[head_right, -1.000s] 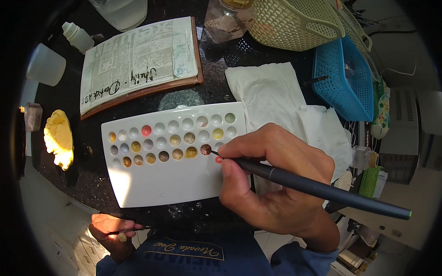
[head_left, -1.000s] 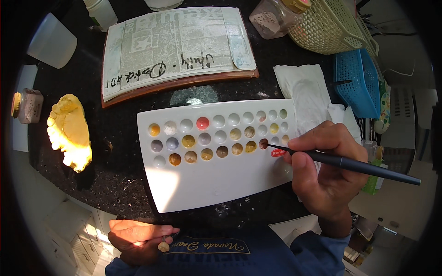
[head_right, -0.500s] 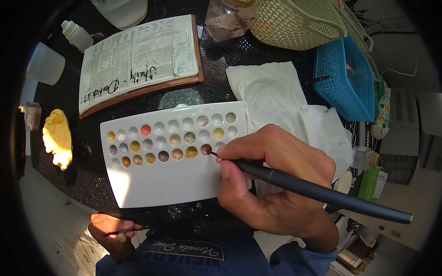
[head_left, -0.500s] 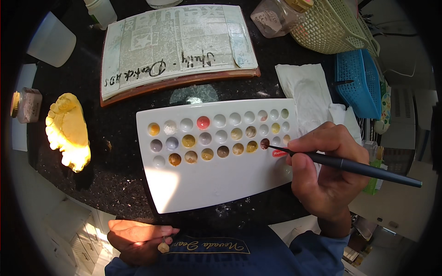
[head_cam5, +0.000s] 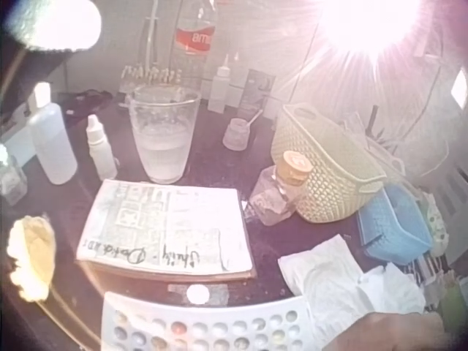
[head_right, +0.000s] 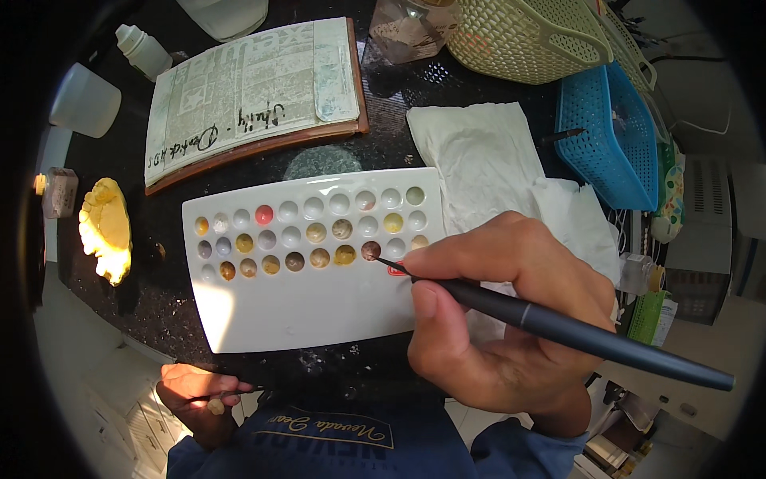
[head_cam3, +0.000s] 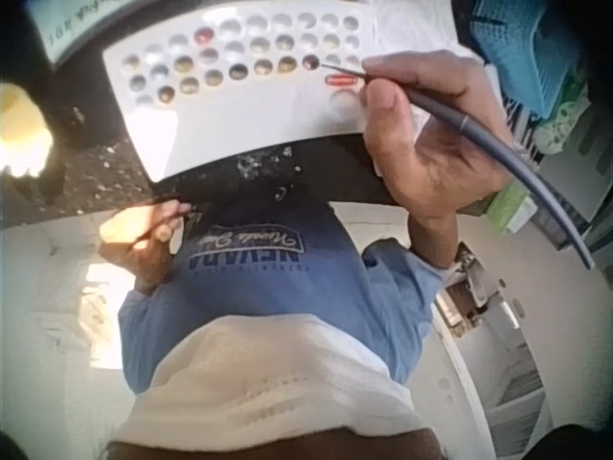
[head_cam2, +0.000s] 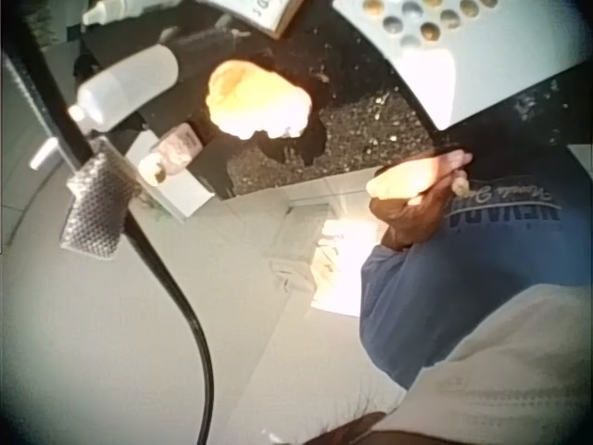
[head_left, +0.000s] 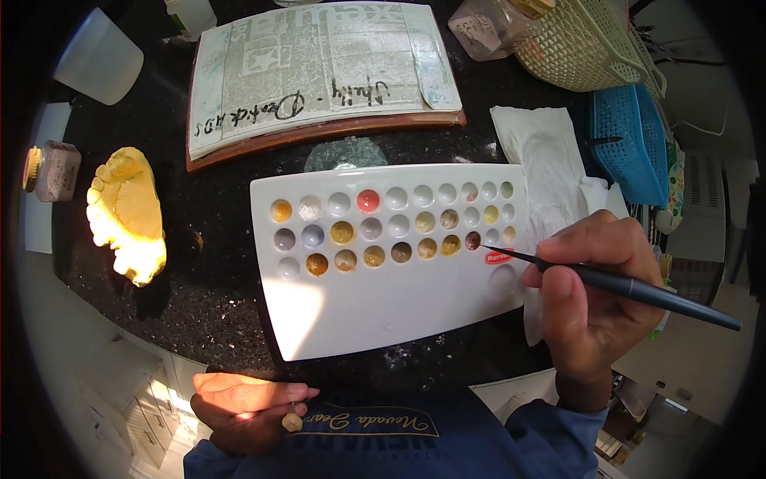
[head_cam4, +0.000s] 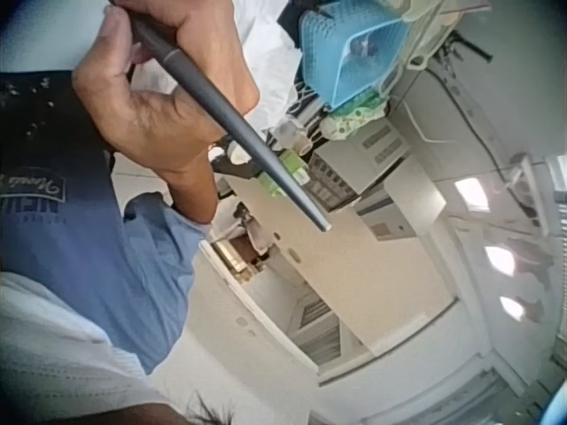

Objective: Applying stain to a dental crown using a brush and a color palette at a laboratory bench.

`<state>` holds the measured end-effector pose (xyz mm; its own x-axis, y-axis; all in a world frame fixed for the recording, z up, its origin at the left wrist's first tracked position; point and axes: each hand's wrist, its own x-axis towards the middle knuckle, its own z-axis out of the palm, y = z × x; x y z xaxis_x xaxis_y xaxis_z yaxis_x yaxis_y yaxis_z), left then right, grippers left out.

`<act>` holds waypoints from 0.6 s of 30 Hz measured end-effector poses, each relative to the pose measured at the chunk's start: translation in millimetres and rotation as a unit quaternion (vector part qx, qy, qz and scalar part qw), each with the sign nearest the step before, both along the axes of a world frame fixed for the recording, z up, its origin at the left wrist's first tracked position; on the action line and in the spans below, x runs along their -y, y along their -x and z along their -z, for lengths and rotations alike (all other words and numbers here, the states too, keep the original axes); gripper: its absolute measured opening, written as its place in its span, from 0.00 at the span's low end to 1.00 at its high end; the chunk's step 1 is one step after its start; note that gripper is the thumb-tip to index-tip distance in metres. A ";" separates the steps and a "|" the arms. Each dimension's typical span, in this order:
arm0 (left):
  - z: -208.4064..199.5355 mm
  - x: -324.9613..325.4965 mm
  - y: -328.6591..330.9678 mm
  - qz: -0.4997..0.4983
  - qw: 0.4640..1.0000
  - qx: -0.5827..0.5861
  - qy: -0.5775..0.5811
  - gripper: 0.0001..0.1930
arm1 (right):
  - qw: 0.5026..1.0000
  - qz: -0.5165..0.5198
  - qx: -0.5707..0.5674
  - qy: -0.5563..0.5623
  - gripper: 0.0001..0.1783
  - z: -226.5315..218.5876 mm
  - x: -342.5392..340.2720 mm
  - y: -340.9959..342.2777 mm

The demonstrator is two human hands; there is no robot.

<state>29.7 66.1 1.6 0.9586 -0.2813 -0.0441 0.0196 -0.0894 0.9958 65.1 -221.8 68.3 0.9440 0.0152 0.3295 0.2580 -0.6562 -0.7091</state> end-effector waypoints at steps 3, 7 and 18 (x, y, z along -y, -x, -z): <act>-6.1 8.6 -11.3 0.024 0.999 0.024 0.012 0.07 | 0.997 0.022 0.065 -0.031 0.08 -12.7 -5.1 14.2; -2.3 11.1 -14.6 0.041 0.996 0.083 -0.013 0.09 | 0.993 -0.067 0.081 -0.047 0.16 -13.1 -20.3 45.9; -6.1 9.3 -6.4 0.007 0.995 0.085 -0.044 0.11 | 0.963 -0.197 0.017 -0.183 0.15 20.5 -72.8 41.4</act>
<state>36.1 56.8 7.7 0.9504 -0.2964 0.0939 -0.1510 -0.1762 0.9727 23.8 -149.0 47.8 0.8774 0.2474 0.4112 0.4629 -0.2108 -0.8610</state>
